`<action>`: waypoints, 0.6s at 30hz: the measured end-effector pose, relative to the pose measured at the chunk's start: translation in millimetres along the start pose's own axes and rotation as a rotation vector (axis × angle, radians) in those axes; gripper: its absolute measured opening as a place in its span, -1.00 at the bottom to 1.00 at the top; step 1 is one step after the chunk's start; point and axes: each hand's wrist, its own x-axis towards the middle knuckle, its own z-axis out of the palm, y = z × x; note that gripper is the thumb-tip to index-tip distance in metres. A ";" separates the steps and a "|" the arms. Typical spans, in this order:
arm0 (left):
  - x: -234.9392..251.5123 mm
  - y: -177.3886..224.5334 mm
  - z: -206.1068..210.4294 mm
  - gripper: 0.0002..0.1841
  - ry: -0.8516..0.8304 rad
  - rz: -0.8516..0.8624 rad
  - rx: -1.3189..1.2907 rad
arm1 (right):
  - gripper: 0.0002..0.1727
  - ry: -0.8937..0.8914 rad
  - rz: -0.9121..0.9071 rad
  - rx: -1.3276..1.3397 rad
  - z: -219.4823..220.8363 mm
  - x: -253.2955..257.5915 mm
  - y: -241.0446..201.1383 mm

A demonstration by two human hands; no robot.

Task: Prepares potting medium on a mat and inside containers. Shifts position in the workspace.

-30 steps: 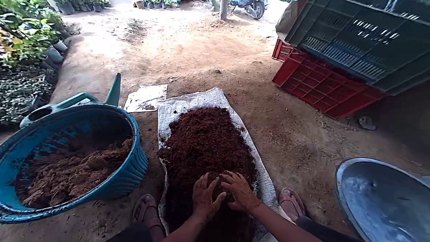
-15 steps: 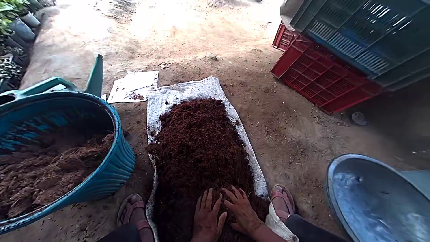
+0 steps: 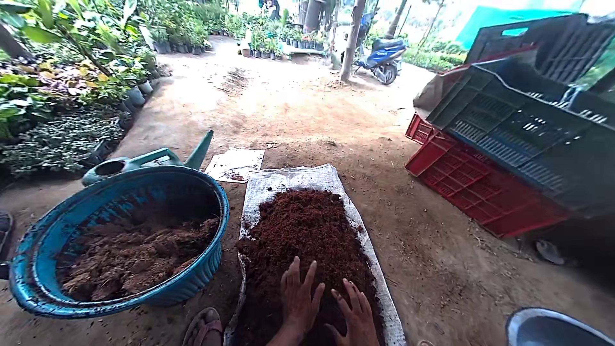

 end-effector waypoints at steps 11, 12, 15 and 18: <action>101.6 -54.5 25.9 -0.08 -0.039 -0.446 -0.063 | -0.03 0.170 0.208 -0.076 65.7 93.0 12.6; 108.9 -55.6 30.7 -0.10 -0.042 -0.457 -0.072 | -0.08 0.190 0.198 -0.071 69.3 104.5 13.4; 131.0 -57.9 42.7 -0.16 -0.039 -0.506 -0.075 | -0.18 0.144 0.171 -0.040 71.3 143.5 15.1; 148.7 -58.7 52.5 -0.22 -0.023 -0.527 -0.048 | -0.04 -0.068 0.174 -0.008 63.2 192.0 14.3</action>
